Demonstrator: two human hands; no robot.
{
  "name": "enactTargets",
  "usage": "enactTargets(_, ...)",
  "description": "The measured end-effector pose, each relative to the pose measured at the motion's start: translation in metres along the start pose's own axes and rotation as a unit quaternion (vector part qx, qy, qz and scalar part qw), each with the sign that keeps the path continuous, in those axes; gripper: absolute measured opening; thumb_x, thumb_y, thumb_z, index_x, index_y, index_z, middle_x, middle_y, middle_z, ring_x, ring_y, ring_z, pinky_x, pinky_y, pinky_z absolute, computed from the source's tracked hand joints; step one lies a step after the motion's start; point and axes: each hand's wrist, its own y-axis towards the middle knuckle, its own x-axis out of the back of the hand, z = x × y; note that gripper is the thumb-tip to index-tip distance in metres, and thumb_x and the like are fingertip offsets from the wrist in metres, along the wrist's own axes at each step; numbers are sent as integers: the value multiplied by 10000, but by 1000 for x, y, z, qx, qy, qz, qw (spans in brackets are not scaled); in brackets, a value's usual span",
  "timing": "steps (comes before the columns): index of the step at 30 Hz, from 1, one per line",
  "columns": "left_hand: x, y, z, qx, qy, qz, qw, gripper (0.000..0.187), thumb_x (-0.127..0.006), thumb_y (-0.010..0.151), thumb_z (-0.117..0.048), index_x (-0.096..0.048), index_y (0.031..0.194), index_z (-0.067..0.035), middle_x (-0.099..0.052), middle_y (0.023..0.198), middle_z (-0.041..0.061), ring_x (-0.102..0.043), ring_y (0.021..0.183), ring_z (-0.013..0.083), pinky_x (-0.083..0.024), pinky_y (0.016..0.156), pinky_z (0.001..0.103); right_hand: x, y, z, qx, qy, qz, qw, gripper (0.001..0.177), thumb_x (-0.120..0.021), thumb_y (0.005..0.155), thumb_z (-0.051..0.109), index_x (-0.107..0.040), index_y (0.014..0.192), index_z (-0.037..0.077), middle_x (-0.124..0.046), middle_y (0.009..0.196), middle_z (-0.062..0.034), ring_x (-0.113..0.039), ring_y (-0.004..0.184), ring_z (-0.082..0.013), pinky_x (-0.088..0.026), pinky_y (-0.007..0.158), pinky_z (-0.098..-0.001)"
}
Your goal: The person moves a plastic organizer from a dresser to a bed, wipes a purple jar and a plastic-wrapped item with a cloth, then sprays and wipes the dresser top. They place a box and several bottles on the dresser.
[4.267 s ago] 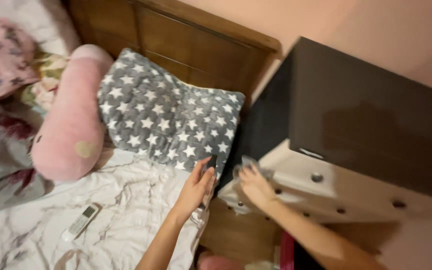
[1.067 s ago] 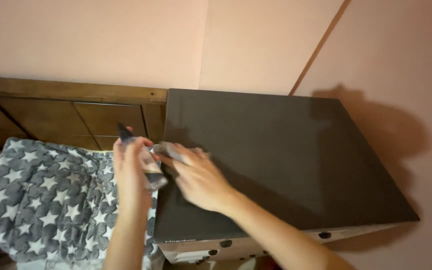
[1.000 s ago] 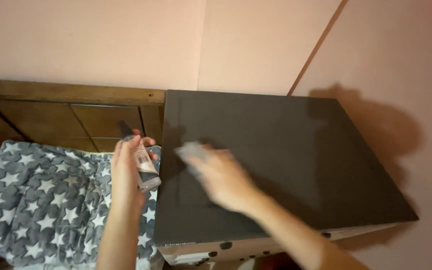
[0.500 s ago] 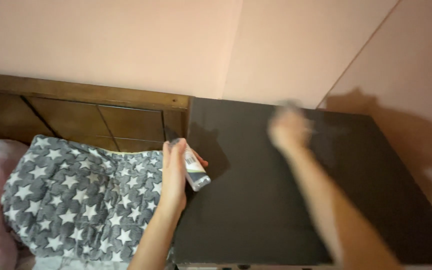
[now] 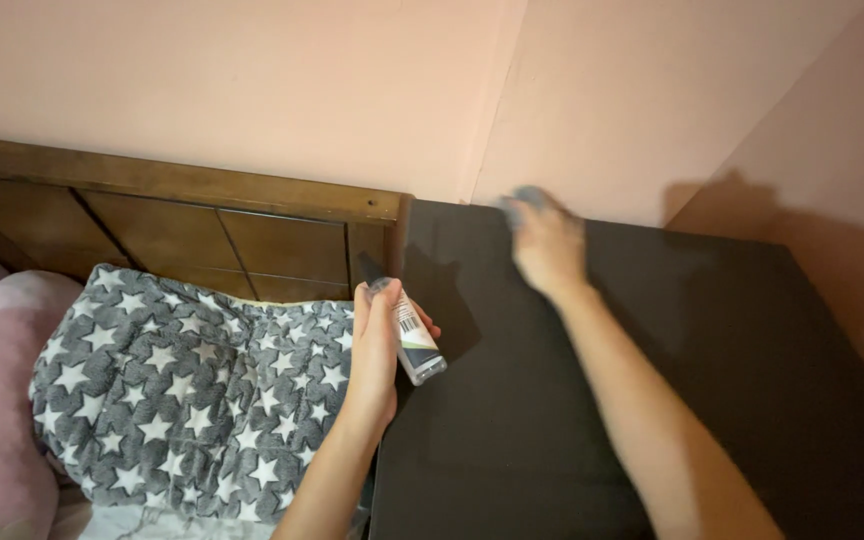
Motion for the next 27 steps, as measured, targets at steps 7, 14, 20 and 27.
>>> enactTargets(7, 4, 6, 12, -29, -18, 10, 999, 217, -532, 1016, -302, -443, 1024, -103, -603, 700, 90, -619, 609, 191, -528, 574, 327, -29, 15, 19, -129, -86, 29, 988, 376, -569, 969, 244, -639, 1286, 54, -578, 1331, -249, -548, 1250, -424, -426, 1037, -614)
enactTargets(14, 17, 14, 13, -15, -50, -7, 999, 226, -577, 972, -303, -533, 1080, -109, -631, 798, 60, -620, 614, 168, -509, 546, 312, -76, 51, 104, -7, 44, 13, 999, 411, -588, 963, 399, -665, 1289, 161, -513, 1431, -260, -394, 1414, -483, -180, 1169, -609)
enactTargets(20, 45, 36, 14, 37, -112, 17, 993, 315, -657, 921, -323, -705, 1190, -166, -652, 890, 12, -623, 637, 141, -514, 572, 276, -52, 15, 102, 64, 121, 62, 989, 375, -514, 1018, 299, -648, 1367, 274, -482, 1484, -260, -376, 1442, -419, -164, 1206, -625)
enactTargets(27, 56, 41, 18, 34, -116, -27, 992, 339, -692, 985, -351, -611, 1169, -77, -663, 915, 62, -640, 664, 175, -527, 575, 308, 36, -107, 118, 206, 211, 140, 945, 370, -564, 1031, 225, -601, 1389, 137, -381, 1582, -288, -366, 1474, -433, -259, 1182, -646)
